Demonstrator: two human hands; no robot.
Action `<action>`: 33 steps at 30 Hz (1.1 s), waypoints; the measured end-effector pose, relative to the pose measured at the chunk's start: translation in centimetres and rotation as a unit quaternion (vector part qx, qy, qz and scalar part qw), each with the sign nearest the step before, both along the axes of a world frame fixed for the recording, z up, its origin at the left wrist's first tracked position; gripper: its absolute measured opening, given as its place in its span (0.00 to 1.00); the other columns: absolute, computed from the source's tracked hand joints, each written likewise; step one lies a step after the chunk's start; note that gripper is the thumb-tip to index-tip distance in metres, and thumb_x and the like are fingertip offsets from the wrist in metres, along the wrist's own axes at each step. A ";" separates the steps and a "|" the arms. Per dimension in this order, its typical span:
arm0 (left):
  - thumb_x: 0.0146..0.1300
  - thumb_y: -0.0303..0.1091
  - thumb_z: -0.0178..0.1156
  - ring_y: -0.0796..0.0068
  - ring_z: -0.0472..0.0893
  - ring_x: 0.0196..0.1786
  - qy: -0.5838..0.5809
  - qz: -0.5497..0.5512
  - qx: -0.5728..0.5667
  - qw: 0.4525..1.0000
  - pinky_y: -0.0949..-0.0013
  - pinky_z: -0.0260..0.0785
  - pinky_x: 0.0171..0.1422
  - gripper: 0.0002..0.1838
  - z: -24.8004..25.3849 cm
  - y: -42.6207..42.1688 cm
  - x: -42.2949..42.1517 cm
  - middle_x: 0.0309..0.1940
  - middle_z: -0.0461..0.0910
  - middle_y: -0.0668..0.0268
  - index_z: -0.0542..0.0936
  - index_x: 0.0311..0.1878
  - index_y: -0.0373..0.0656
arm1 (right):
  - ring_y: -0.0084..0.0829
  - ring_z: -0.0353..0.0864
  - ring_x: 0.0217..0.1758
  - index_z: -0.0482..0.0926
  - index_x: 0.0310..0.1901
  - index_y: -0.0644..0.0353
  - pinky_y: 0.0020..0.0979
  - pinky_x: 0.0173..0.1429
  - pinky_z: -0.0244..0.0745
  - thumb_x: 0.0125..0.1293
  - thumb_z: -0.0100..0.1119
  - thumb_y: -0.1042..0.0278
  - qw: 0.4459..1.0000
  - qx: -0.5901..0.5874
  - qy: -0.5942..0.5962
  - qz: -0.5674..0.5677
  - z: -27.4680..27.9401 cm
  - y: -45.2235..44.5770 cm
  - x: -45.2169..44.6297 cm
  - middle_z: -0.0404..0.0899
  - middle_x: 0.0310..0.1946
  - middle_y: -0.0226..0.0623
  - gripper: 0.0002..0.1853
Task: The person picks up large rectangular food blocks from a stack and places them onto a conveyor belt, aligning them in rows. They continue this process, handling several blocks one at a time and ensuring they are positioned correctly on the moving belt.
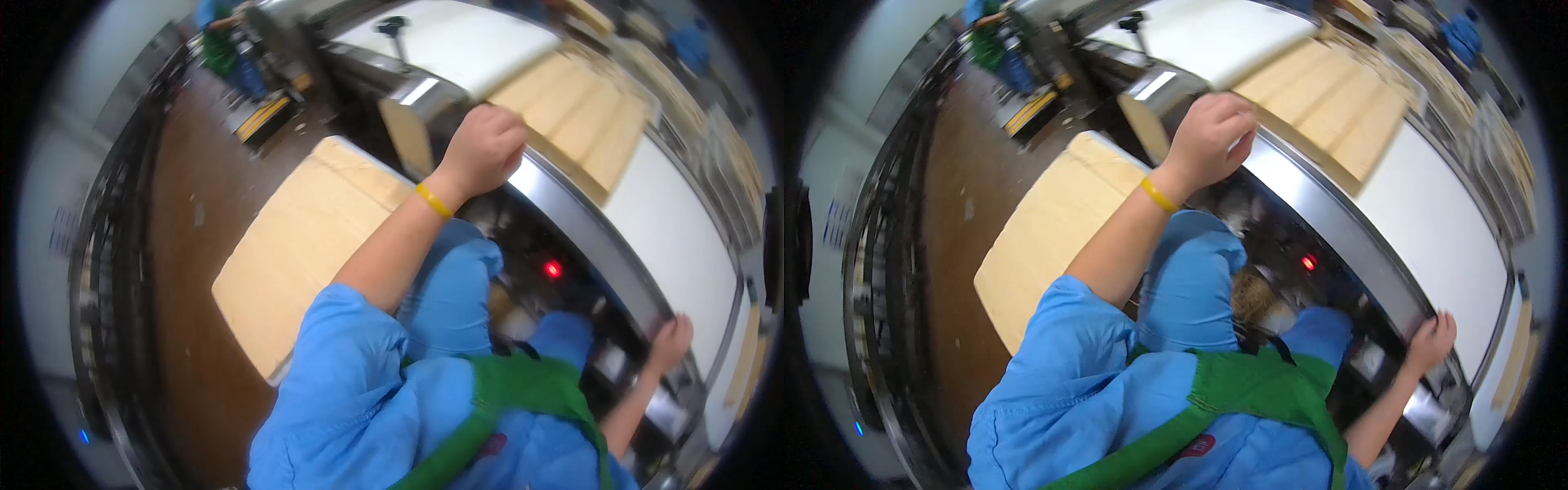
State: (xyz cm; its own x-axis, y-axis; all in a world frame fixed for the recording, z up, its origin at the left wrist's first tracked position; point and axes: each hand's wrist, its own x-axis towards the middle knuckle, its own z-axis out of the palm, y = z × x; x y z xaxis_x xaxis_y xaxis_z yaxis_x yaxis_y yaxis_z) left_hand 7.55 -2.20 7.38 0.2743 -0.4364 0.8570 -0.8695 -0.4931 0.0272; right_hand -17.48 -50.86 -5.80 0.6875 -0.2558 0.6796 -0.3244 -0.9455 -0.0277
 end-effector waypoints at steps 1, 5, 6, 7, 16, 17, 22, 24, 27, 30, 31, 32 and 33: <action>0.46 0.23 0.63 0.57 0.78 0.43 -0.011 0.035 -0.008 0.999 0.60 0.70 0.46 0.10 -1.1 2.7 -0.4 0.39 0.79 0.60 0.77 0.35 0.42 | 0.47 0.75 0.56 0.80 0.47 0.66 0.42 0.62 0.69 0.63 0.55 0.73 1.000 -0.010 -0.008 0.013 0.0 0.5 0.1 0.78 0.50 0.49 0.12; 0.50 0.24 0.64 0.54 0.78 0.46 0.136 0.225 -0.033 0.964 0.59 0.71 0.52 0.09 -7.9 17.5 -4.9 0.41 0.79 0.57 0.79 0.36 0.40 | 0.46 0.74 0.58 0.78 0.46 0.66 0.41 0.63 0.68 0.63 0.54 0.79 0.989 0.021 -0.038 0.138 2.0 6.3 2.8 0.76 0.52 0.48 0.11; 0.48 0.25 0.63 0.52 0.78 0.45 0.162 0.283 -0.060 0.943 0.57 0.71 0.52 0.09 -9.3 20.9 -6.7 0.40 0.79 0.55 0.80 0.35 0.39 | 0.47 0.74 0.58 0.78 0.46 0.66 0.41 0.63 0.68 0.63 0.54 0.79 0.986 0.032 -0.040 0.159 2.2 7.5 3.9 0.76 0.52 0.48 0.11; 0.49 0.26 0.63 0.52 0.78 0.47 0.193 0.349 -0.066 0.915 0.57 0.71 0.52 0.09 -11.4 24.7 -8.6 0.41 0.79 0.54 0.81 0.36 0.39 | 0.47 0.73 0.59 0.78 0.46 0.66 0.41 0.63 0.68 0.63 0.54 0.80 0.982 0.041 -0.041 0.180 2.6 8.6 4.9 0.76 0.52 0.48 0.11; 0.59 0.37 0.60 0.54 0.70 0.61 0.349 0.735 -0.191 0.549 0.53 0.62 0.66 0.18 -18.3 45.3 -24.4 0.54 0.75 0.55 0.80 0.50 0.39 | 0.48 0.73 0.60 0.78 0.43 0.66 0.43 0.65 0.66 0.57 0.55 0.85 0.909 0.029 -0.036 0.415 6.6 21.0 12.9 0.76 0.52 0.47 0.12; 0.60 0.39 0.59 0.55 0.68 0.63 0.350 0.766 -0.167 0.513 0.51 0.61 0.66 0.18 -18.3 46.2 -25.3 0.55 0.75 0.55 0.80 0.51 0.40 | 0.49 0.73 0.60 0.78 0.43 0.66 0.43 0.65 0.66 0.56 0.55 0.85 0.900 0.032 -0.037 0.433 7.2 22.3 13.4 0.76 0.52 0.47 0.12; 0.67 0.48 0.49 0.54 0.57 0.72 0.420 0.812 -0.138 0.382 0.40 0.55 0.69 0.26 -17.6 47.6 -28.6 0.67 0.64 0.55 0.70 0.64 0.44 | 0.49 0.73 0.59 0.78 0.41 0.66 0.43 0.65 0.67 0.55 0.55 0.86 0.884 0.035 -0.032 0.465 9.0 26.7 14.0 0.77 0.50 0.47 0.12; 0.70 0.49 0.45 0.53 0.55 0.73 0.454 0.795 -0.169 0.366 0.40 0.54 0.70 0.29 -17.1 48.1 -28.3 0.73 0.53 0.56 0.62 0.70 0.47 | 0.49 0.74 0.58 0.78 0.41 0.66 0.43 0.64 0.67 0.54 0.54 0.86 0.883 0.045 -0.026 0.467 9.1 27.1 14.0 0.77 0.49 0.47 0.12; 0.71 0.48 0.44 0.51 0.58 0.72 0.463 0.785 -0.170 0.374 0.40 0.57 0.69 0.28 -17.5 49.8 -27.6 0.74 0.53 0.58 0.62 0.70 0.48 | 0.49 0.74 0.56 0.78 0.40 0.66 0.43 0.63 0.68 0.54 0.54 0.86 0.882 0.062 -0.021 0.467 8.8 26.7 14.2 0.77 0.48 0.47 0.11; 0.72 0.46 0.41 0.50 0.61 0.70 0.486 0.774 -0.152 0.378 0.40 0.59 0.67 0.27 -17.4 51.2 -27.4 0.74 0.52 0.61 0.61 0.71 0.50 | 0.49 0.75 0.55 0.77 0.40 0.66 0.44 0.62 0.68 0.54 0.54 0.86 0.877 0.060 -0.023 0.477 8.9 26.7 14.6 0.77 0.47 0.47 0.11; 0.72 0.45 0.40 0.49 0.61 0.70 0.492 0.768 -0.141 0.385 0.41 0.59 0.67 0.26 -17.4 51.8 -27.2 0.75 0.51 0.61 0.61 0.71 0.50 | 0.49 0.75 0.55 0.77 0.40 0.67 0.44 0.62 0.68 0.54 0.54 0.86 0.873 0.053 -0.019 0.484 9.1 26.7 14.9 0.77 0.46 0.47 0.11; 0.72 0.45 0.39 0.48 0.61 0.70 0.501 0.762 -0.127 0.391 0.41 0.60 0.67 0.26 -17.5 52.3 -27.3 0.75 0.51 0.62 0.61 0.71 0.51 | 0.50 0.75 0.54 0.77 0.39 0.67 0.44 0.62 0.69 0.54 0.53 0.86 0.871 0.047 -0.012 0.490 9.2 26.6 14.9 0.77 0.46 0.47 0.11; 0.73 0.44 0.38 0.48 0.62 0.70 0.510 0.755 -0.111 0.397 0.41 0.60 0.67 0.25 -17.8 52.8 -27.2 0.75 0.51 0.63 0.61 0.71 0.51 | 0.50 0.75 0.54 0.76 0.39 0.67 0.44 0.61 0.69 0.53 0.54 0.86 0.875 0.033 -0.005 0.483 9.4 26.3 14.8 0.77 0.45 0.47 0.11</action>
